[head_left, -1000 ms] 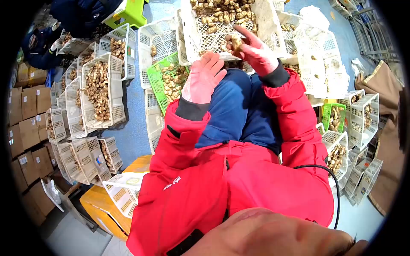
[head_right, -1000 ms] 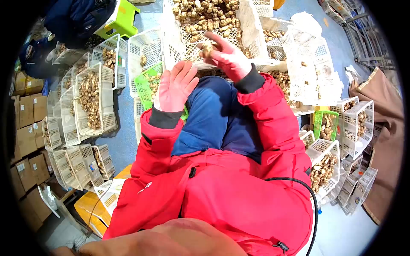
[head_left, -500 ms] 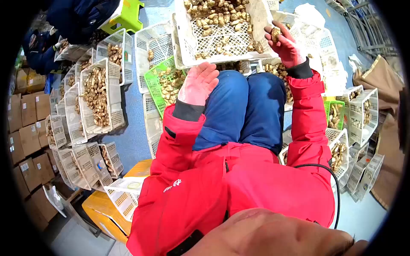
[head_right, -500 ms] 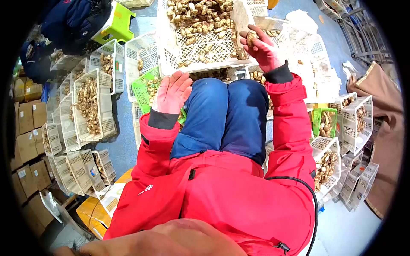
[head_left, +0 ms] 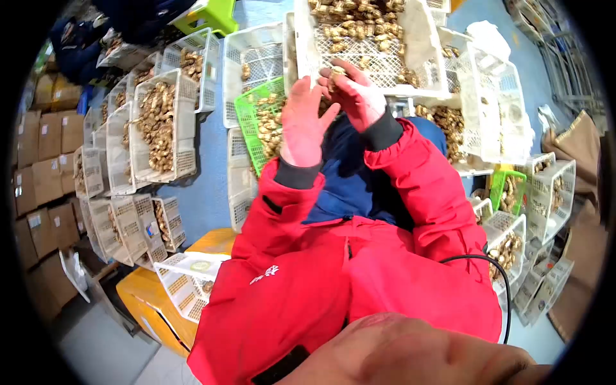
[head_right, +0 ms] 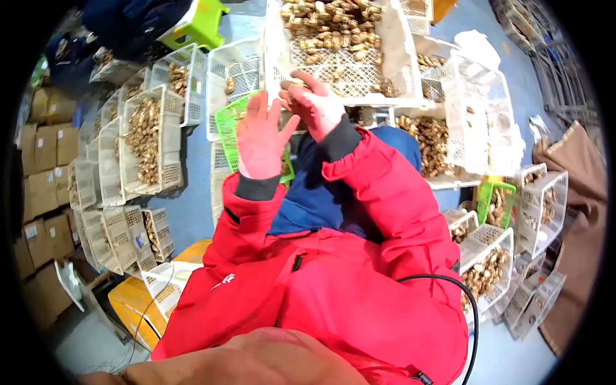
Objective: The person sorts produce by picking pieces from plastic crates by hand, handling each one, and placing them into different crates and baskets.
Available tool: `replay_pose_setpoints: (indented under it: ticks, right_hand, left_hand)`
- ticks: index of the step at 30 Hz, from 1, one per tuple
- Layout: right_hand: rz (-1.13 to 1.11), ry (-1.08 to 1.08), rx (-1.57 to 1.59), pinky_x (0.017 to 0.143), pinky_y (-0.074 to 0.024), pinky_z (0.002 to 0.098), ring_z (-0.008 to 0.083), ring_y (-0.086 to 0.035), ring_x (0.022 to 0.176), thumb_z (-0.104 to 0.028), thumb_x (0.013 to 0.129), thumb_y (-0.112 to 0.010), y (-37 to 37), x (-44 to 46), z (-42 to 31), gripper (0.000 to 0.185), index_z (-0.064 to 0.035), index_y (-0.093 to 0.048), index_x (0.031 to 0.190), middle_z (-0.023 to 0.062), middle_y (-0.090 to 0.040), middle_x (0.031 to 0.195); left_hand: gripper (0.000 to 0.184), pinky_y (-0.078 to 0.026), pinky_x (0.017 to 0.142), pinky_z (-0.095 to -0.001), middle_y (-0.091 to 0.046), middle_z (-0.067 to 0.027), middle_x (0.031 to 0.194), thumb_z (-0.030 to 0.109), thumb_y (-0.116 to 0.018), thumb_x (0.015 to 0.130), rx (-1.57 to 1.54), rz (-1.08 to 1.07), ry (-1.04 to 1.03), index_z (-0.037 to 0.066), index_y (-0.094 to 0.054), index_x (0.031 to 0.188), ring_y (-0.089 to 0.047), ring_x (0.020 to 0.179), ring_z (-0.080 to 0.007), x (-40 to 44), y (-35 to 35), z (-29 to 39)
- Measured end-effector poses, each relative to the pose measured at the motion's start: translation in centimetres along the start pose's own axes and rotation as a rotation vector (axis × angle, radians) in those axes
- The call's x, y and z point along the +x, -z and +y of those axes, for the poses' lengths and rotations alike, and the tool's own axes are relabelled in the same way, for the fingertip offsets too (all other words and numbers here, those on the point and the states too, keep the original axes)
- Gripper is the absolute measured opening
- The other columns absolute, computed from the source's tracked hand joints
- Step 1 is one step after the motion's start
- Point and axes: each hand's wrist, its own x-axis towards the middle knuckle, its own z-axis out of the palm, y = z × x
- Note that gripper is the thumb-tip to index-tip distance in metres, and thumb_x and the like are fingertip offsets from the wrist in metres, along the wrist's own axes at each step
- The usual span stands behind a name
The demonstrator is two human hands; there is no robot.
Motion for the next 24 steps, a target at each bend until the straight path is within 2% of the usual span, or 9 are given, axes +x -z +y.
replay_pose_setpoints:
  ticks: [3,4,5,7,10,12,14,16,24]
  right_hand:
    - [0.022,0.005,-0.022,0.08,-0.0454,0.0306,0.0213,-0.054,0.091,-0.009,0.08,-0.057,-0.9,-0.2,1.4,0.054,0.0059,-0.032,0.125,0.0186,-0.046,0.115]
    - [0.021,0.021,-0.049,0.074,-0.0455,0.0278,0.0182,-0.055,0.083,-0.009,0.079,-0.058,-0.9,-0.2,1.9,0.054,0.0056,-0.032,0.124,0.0156,-0.053,0.104]
    - [0.001,-0.013,-0.098,0.07,-0.0448,0.0263,0.0164,-0.055,0.079,-0.009,0.079,-0.058,-1.1,-0.3,2.0,0.052,0.0053,-0.034,0.124,0.0127,-0.055,0.096]
    - [0.005,-0.055,-0.233,0.064,-0.042,0.0213,0.0095,-0.051,0.069,-0.013,0.083,-0.055,-1.7,-0.9,2.3,0.048,0.0054,-0.037,0.123,0.0035,-0.054,0.081]
    - [-0.072,-0.046,-0.104,0.059,-0.0379,0.0191,0.0072,-0.046,0.064,-0.015,0.085,-0.053,-0.6,-0.7,3.8,0.043,0.0034,-0.04,0.122,0.0005,-0.051,0.077]
    - [0.017,-0.024,-0.143,0.057,-0.0366,0.0201,0.0054,-0.043,0.061,-0.021,0.087,-0.05,-2.0,-1.4,3.0,0.035,0.0008,-0.048,0.115,-0.0029,-0.047,0.074]
    - [0.059,-0.032,-0.097,0.055,-0.034,0.02,0.0042,-0.041,0.062,-0.024,0.09,-0.046,-2.4,-1.4,2.8,0.036,0.0002,-0.049,0.116,-0.0037,-0.045,0.073]
    - [-0.084,-0.049,-0.151,0.057,-0.0352,0.0216,0.0058,-0.042,0.064,-0.027,0.092,-0.041,-0.2,-0.7,3.2,0.036,-0.0012,-0.05,0.114,-0.0037,-0.044,0.072]
    - [-0.029,-0.145,-0.202,0.062,-0.0394,0.0223,0.0059,-0.045,0.068,-0.027,0.09,-0.045,-0.7,-0.9,2.8,0.034,-0.0039,-0.05,0.116,-0.0036,-0.048,0.075]
  left_hand:
    - [0.051,-0.03,0.097,-0.0492,-0.037,-0.0077,0.131,0.041,-0.045,0.085,0.242,0.131,-0.021,0.014,-0.038,0.127,-0.036,0.12,-0.0245,-0.6,-2.0,0.8]
    - [0.057,-0.032,0.096,-0.0464,-0.038,-0.009,0.13,0.046,-0.047,0.082,0.216,0.093,-0.095,0.013,-0.038,0.127,-0.037,0.118,-0.0241,-0.5,-1.8,0.3]
    - [0.06,-0.032,0.096,-0.0451,-0.038,-0.0089,0.13,0.048,-0.048,0.08,0.696,0.093,-0.216,0.012,-0.037,0.128,-0.038,0.118,-0.0245,-0.1,-1.7,0.1]
    - [0.064,-0.033,0.094,-0.0419,-0.037,-0.0084,0.131,0.049,-0.047,0.081,0.256,0.059,-0.152,0.011,-0.034,0.131,-0.037,0.118,-0.0246,-0.3,-1.5,-0.1]
    - [0.066,-0.033,0.093,-0.0399,-0.033,-0.005,0.135,0.051,-0.047,0.081,0.302,0.036,-0.225,0.013,-0.032,0.132,-0.034,0.121,-0.022,0.5,-0.1,-0.1]
    - [0.061,-0.032,0.092,-0.0373,-0.033,0.0019,0.136,0.053,-0.048,0.08,0.31,0.076,-0.166,0.017,-0.036,0.129,-0.032,0.122,-0.0188,-0.1,-2.2,1.2]
    - [0.06,-0.032,0.092,-0.0409,-0.035,0.0013,0.134,0.052,-0.049,0.08,0.14,0.038,-0.157,0.017,-0.038,0.127,-0.032,0.122,-0.019,0.4,-0.7,1.3]
    - [0.061,-0.031,0.093,-0.047,-0.036,0.0003,0.133,0.051,-0.051,0.079,0.09,0.005,-0.181,0.014,-0.038,0.126,-0.033,0.121,-0.0196,0.5,-0.4,1.1]
    - [0.062,-0.032,0.092,-0.0487,-0.036,-0.0009,0.133,0.049,-0.052,0.079,0.067,-0.015,-0.16,0.013,-0.036,0.127,-0.034,0.12,-0.0211,0.7,0.1,0.9]
